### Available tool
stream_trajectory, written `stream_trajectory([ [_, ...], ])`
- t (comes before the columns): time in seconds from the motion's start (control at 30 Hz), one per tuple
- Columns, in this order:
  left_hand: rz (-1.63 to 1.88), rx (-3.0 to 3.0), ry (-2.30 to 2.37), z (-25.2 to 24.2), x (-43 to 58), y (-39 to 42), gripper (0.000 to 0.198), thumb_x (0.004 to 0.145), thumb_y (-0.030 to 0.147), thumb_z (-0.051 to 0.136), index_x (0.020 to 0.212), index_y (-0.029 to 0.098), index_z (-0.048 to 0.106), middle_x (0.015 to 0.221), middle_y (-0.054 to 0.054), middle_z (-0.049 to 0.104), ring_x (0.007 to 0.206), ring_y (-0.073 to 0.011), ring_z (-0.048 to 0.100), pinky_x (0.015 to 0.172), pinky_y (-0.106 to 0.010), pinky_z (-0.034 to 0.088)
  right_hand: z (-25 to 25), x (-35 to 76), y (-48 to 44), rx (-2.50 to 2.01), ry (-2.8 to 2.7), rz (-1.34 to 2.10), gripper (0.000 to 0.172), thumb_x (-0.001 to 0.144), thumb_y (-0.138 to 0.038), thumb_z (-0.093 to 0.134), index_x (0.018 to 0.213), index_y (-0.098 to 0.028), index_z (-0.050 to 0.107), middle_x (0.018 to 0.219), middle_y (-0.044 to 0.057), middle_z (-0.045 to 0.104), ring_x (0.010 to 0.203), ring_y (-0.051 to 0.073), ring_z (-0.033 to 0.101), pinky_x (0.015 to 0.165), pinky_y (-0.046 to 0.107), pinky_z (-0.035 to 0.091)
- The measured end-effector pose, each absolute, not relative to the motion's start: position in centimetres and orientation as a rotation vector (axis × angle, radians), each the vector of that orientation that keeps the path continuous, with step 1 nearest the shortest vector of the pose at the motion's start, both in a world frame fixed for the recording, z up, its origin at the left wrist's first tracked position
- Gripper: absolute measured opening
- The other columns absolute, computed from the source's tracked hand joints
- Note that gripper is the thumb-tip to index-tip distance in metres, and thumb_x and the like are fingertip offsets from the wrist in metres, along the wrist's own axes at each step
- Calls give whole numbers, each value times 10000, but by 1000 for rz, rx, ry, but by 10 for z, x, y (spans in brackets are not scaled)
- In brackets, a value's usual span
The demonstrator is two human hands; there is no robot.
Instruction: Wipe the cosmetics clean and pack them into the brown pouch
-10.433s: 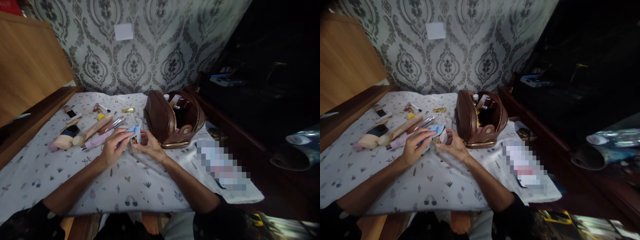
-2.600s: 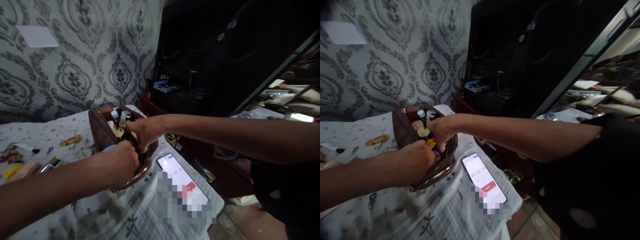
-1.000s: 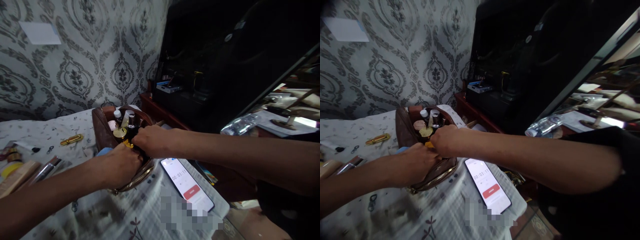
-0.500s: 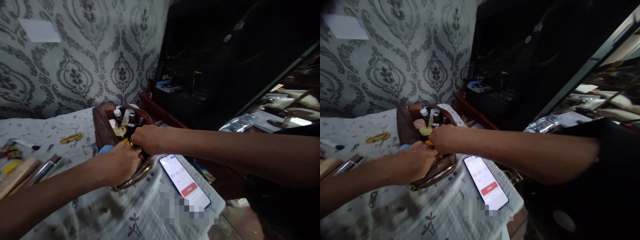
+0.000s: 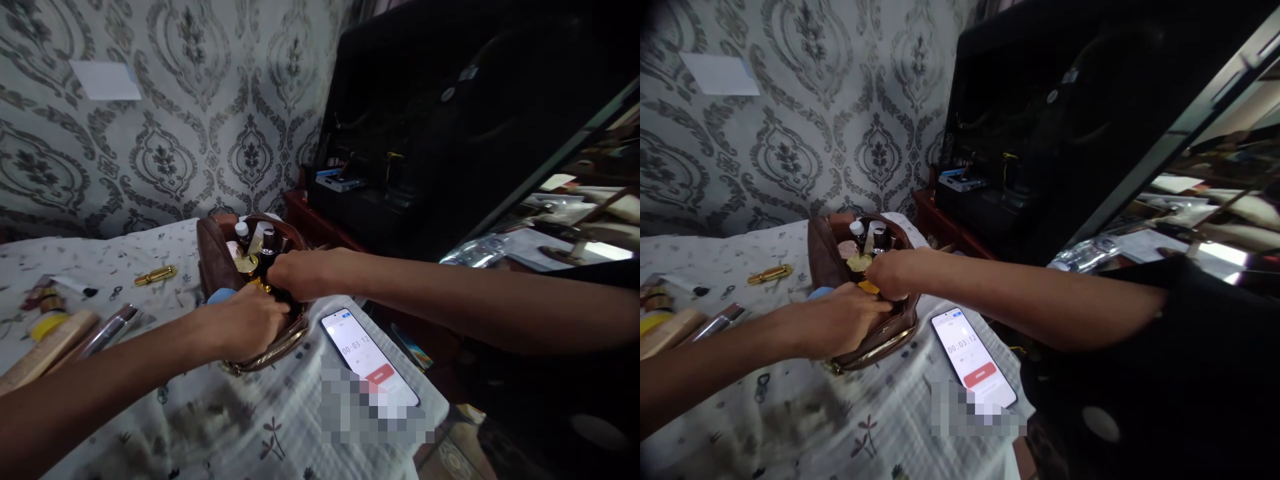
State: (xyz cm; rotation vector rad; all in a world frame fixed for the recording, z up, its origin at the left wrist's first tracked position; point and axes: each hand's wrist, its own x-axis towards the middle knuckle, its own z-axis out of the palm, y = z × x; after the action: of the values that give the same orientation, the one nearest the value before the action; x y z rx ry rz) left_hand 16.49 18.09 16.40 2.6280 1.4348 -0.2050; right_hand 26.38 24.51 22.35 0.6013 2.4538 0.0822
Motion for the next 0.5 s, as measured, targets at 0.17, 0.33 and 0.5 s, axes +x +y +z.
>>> stream_trajectory([
  [0.17, -260, 2611, 1442, 164, 166, 185, 188, 858, 82, 528, 918, 168, 684, 1004, -58, 760, 887, -199, 694, 763, -297, 487, 224, 263, 240, 586, 2485, 96, 330, 924, -61, 534, 1221, -77, 677, 1218, 192, 689, 1124, 293, 667, 928, 390, 541],
  [0.33, -278, 2783, 1386, 163, 158, 184, 143, 809, 76, 581, 866, 158, 683, 862, -73, 753, 724, -212, 682, 600, -302, 442, 220, 266, 239, 475, 2486, 175, 296, 932, -51, 509, 1159, -66, 699, 1153, 177, 714, 1089, 287, 681, 881, 363, 542],
  [0.5, -60, 2955, 1318, 180, 140, 159, 169, 861, 66, 537, 906, 168, 663, 947, -63, 726, 849, -207, 676, 655, -292, 456, 215, 276, 243, 412, 2588, 196, 295, 939, -21, 460, 1099, -62, 705, 1112, 173, 722, 1033, 289, 698, 845, 369, 536],
])
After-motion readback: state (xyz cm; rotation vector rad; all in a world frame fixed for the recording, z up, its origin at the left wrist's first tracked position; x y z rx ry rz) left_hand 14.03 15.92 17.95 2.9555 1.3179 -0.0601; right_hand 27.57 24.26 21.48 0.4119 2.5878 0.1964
